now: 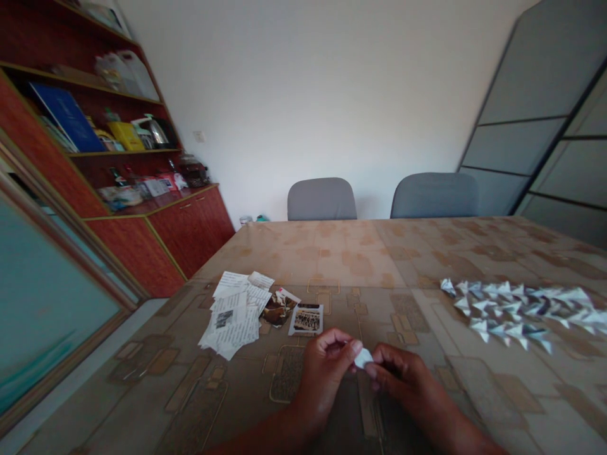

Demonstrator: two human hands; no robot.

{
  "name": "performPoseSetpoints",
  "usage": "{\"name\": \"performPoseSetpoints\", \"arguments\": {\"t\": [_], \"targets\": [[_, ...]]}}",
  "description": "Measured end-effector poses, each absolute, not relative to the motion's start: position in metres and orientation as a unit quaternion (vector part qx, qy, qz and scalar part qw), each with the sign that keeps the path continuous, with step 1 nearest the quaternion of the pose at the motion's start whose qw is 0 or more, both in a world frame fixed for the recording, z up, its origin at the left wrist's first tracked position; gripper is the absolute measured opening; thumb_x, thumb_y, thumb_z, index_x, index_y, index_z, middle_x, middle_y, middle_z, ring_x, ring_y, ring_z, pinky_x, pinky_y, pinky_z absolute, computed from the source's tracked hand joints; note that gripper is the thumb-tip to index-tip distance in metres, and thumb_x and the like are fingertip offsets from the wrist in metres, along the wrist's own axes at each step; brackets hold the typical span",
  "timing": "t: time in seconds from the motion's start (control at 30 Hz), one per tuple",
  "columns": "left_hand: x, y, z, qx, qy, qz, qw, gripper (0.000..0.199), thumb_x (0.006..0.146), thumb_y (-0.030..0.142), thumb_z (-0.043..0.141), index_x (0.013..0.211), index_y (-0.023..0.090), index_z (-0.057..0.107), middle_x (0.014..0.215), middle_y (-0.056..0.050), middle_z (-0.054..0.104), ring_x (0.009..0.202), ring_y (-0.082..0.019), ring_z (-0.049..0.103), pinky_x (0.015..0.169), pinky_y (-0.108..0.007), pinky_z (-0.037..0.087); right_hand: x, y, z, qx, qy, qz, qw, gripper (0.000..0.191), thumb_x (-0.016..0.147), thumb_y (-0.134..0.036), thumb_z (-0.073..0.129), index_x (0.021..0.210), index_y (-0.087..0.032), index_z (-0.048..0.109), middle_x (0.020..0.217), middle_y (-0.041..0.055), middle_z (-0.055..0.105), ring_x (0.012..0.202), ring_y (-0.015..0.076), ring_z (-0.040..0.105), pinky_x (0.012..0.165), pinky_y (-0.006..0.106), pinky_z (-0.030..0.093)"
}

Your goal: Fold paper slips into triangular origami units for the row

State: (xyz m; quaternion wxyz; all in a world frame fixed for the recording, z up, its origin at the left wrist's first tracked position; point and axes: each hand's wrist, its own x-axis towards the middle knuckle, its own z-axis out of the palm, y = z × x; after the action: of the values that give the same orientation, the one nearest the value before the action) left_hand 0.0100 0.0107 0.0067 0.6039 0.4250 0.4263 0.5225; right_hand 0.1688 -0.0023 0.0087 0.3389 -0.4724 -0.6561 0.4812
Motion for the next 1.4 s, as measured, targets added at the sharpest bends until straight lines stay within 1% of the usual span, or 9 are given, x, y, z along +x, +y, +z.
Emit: {"name": "performPoseSetpoints", "arguments": {"t": [0.1,0.2,0.33,0.5,0.67,0.87,1.0,1.13,1.4], "targets": [[0.006,0.016,0.008,0.464,0.42,0.487,0.609,0.037,0.066,0.049,0.075,0.071,0.013,0.065,0.059,0.0,0.061,0.052,-0.012,0.054,0.051,-0.022,0.041,0.174,0.003,0.006,-0.454,-0.664,0.498,0.324,0.043,0.083,-0.056,0.056,0.064,-0.018,0.054,0.058,-0.0033,0.049,0.056,0.0119,0.044,0.054,0.023,0.032],[0.003,0.02,0.008,0.494,0.431,0.44,0.614,0.041,0.065,0.053,0.074,0.064,0.013,0.063,0.052,0.0,0.059,0.047,-0.011,0.052,0.049,-0.022,0.04,0.182,0.012,0.006,-0.448,-0.658,0.513,0.321,0.045,0.08,-0.06,0.059,0.064,-0.018,0.057,0.056,-0.0037,0.051,0.053,0.0109,0.043,0.052,0.022,0.031],[0.001,0.02,0.007,0.48,0.439,0.435,0.622,0.041,0.064,0.052,0.075,0.066,0.013,0.063,0.055,-0.001,0.062,0.046,-0.011,0.054,0.049,-0.021,0.042,0.19,0.02,0.012,-0.468,-0.629,0.487,0.384,0.048,0.08,-0.063,0.057,0.059,-0.019,0.058,0.054,-0.0028,0.051,0.053,0.0124,0.045,0.053,0.024,0.035],[0.005,0.015,0.005,0.46,0.445,0.469,0.609,0.043,0.064,0.054,0.076,0.068,0.013,0.063,0.058,-0.003,0.066,0.048,-0.013,0.058,0.05,-0.022,0.044,0.18,0.013,0.021,-0.457,-0.613,0.486,0.424,0.047,0.08,-0.064,0.054,0.063,-0.021,0.062,0.063,0.002,0.059,0.064,0.018,0.055,0.061,0.027,0.042],[0.009,0.008,0.001,0.474,0.421,0.459,0.623,0.043,0.065,0.054,0.074,0.066,0.014,0.059,0.056,-0.002,0.064,0.047,-0.012,0.057,0.049,-0.022,0.043,0.17,0.004,0.02,-0.441,-0.594,0.499,0.45,0.04,0.079,-0.056,0.063,0.066,-0.019,0.058,0.062,-0.0019,0.057,0.061,0.0146,0.052,0.061,0.025,0.042],[0.008,0.006,0.002,0.504,0.406,0.428,0.631,0.042,0.068,0.054,0.072,0.067,0.015,0.055,0.057,-0.001,0.062,0.048,-0.012,0.057,0.05,-0.022,0.043,0.177,0.008,0.012,-0.448,-0.602,0.5,0.434,0.043,0.076,-0.057,0.065,0.061,-0.018,0.054,0.056,-0.0042,0.051,0.055,0.0122,0.046,0.055,0.024,0.037],[0.009,0.007,0.001,0.521,0.393,0.419,0.631,0.04,0.071,0.052,0.071,0.073,0.014,0.059,0.063,-0.002,0.064,0.054,-0.013,0.06,0.053,-0.022,0.044,0.178,0.008,0.01,-0.431,-0.617,0.511,0.416,0.039,0.081,-0.053,0.063,0.065,-0.018,0.056,0.061,-0.002,0.057,0.058,0.0133,0.052,0.057,0.024,0.041],[0.009,0.009,-0.001,0.505,0.414,0.431,0.623,0.042,0.069,0.053,0.072,0.067,0.013,0.059,0.057,-0.001,0.062,0.048,-0.012,0.056,0.05,-0.022,0.042,0.178,0.009,0.013,-0.41,-0.61,0.527,0.427,0.036,0.081,-0.052,0.063,0.069,-0.018,0.06,0.062,-0.0024,0.058,0.061,0.0134,0.054,0.06,0.024,0.043],[0.007,0.008,-0.001,0.491,0.405,0.46,0.619,0.038,0.071,0.049,0.072,0.071,0.012,0.064,0.058,-0.002,0.064,0.048,-0.012,0.057,0.05,-0.022,0.043,0.178,0.01,0.023,-0.423,-0.598,0.518,0.442,0.034,0.079,-0.053,0.065,0.075,-0.018,0.066,0.068,0.0005,0.065,0.066,0.0165,0.06,0.067,0.028,0.047]]}}
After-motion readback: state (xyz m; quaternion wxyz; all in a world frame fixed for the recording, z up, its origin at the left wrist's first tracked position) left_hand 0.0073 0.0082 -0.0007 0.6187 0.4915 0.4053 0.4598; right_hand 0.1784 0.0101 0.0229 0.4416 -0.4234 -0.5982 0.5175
